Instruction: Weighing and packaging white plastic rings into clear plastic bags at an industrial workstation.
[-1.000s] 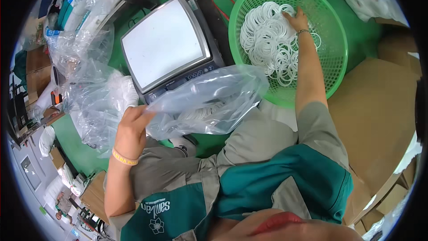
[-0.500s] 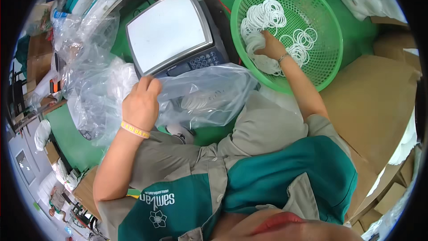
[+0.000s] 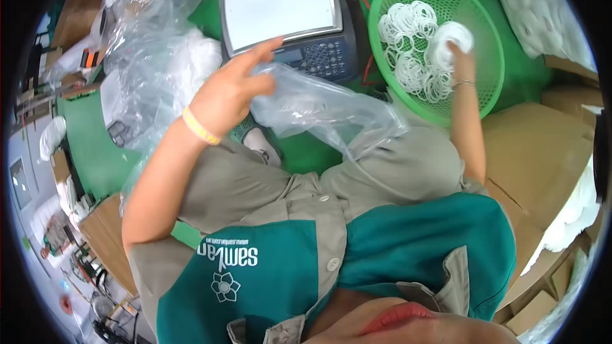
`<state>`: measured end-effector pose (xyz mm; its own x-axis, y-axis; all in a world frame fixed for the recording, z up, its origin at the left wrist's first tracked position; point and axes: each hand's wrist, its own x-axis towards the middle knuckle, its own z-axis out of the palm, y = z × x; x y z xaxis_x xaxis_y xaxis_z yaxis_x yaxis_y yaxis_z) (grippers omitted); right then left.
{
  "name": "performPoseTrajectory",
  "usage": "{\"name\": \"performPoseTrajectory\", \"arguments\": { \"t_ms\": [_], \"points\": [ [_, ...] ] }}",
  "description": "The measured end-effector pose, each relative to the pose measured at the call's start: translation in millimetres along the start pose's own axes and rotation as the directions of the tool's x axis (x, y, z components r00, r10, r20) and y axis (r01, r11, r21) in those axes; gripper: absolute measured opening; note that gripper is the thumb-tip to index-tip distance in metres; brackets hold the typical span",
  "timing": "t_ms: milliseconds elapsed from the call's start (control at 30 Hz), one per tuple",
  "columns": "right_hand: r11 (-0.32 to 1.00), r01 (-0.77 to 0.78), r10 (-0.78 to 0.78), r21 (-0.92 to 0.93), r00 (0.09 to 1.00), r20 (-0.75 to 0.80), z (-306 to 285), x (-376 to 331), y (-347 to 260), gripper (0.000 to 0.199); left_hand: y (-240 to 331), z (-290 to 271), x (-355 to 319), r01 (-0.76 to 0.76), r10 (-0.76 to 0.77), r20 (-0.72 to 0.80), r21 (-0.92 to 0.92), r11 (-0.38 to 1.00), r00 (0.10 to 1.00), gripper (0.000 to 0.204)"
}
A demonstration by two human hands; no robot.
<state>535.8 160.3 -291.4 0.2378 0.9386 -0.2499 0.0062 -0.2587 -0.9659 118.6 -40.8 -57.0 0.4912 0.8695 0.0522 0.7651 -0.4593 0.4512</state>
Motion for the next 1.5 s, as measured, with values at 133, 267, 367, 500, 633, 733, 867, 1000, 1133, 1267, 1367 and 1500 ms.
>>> {"name": "performPoseTrajectory", "arguments": {
  "t_ms": [133, 267, 367, 500, 633, 733, 867, 1000, 1133, 1267, 1367, 1500],
  "points": [
    [0.949, -0.034, 0.0, 0.315, 0.994, 0.106, 13, -19, -83, 0.048, 4, 0, 0, 0.047, -0.047, -0.021, -0.003, 0.999, 0.999, 0.031],
    [0.779, -0.241, -0.089, 0.579, 0.872, 0.482, 30, -74, -171, 0.035, 4, 2, 8, 0.002, 0.004, -0.061, 0.096, 0.995, 0.998, 0.03],
    [0.817, -0.251, -0.12, 0.52, 0.808, 0.577, 81, -150, -213, 0.025, 13, -4, 6, -0.086, 0.107, -0.137, 0.152, 0.985, 0.985, 0.028],
    [0.936, -0.282, -0.002, 0.209, 0.591, 0.807, 110, -201, -223, 0.026, 32, 8, -3, -0.193, 0.197, 0.006, 0.222, 0.956, 0.98, 0.037],
    [0.906, -0.402, 0.078, 0.133, 0.467, 0.881, 126, -231, -218, 0.035, 43, 41, -21, -0.239, 0.177, 0.198, 0.357, 0.903, 0.964, 0.058],
    [0.872, -0.475, 0.104, 0.121, 0.421, 0.901, 120, -218, -213, 0.03, 69, 57, -34, -0.216, 0.136, 0.224, 0.383, 0.898, 0.965, 0.052],
    [0.817, -0.545, 0.071, 0.191, 0.423, 0.903, 117, -219, -214, 0.031, 76, 60, -45, -0.317, 0.204, 0.422, 0.215, 0.924, 0.883, 0.049],
    [0.82, -0.548, 0.091, 0.166, 0.411, 0.907, 123, -222, -213, 0.033, 60, 58, -30, -0.154, -0.007, 0.453, 0.317, 0.936, 0.891, 0.037],
    [0.938, -0.308, 0.027, 0.159, 0.522, 0.852, 136, -229, -206, 0.043, 37, 39, -7, 0.356, -0.408, 0.232, 0.235, 0.904, 0.883, 0.043],
    [0.933, 0.277, -0.344, 0.23, 0.494, 0.799, 152, -224, -173, 0.041, 24, 25, 2, 0.496, -0.526, 0.283, 0.174, 0.851, 0.802, 0.02],
    [0.678, 0.71, -0.523, 0.191, 0.283, 0.804, 158, -212, -142, 0.037, 10, 34, -6, 0.488, -0.486, 0.186, 0.038, 0.872, 0.854, 0.015],
    [0.173, 0.983, -0.3, -0.054, 0.105, 0.948, 157, -200, -119, 0.036, 1, 42, -16, 0.408, -0.403, 0.065, -0.098, 0.908, 0.913, 0.055]
  ]
}}
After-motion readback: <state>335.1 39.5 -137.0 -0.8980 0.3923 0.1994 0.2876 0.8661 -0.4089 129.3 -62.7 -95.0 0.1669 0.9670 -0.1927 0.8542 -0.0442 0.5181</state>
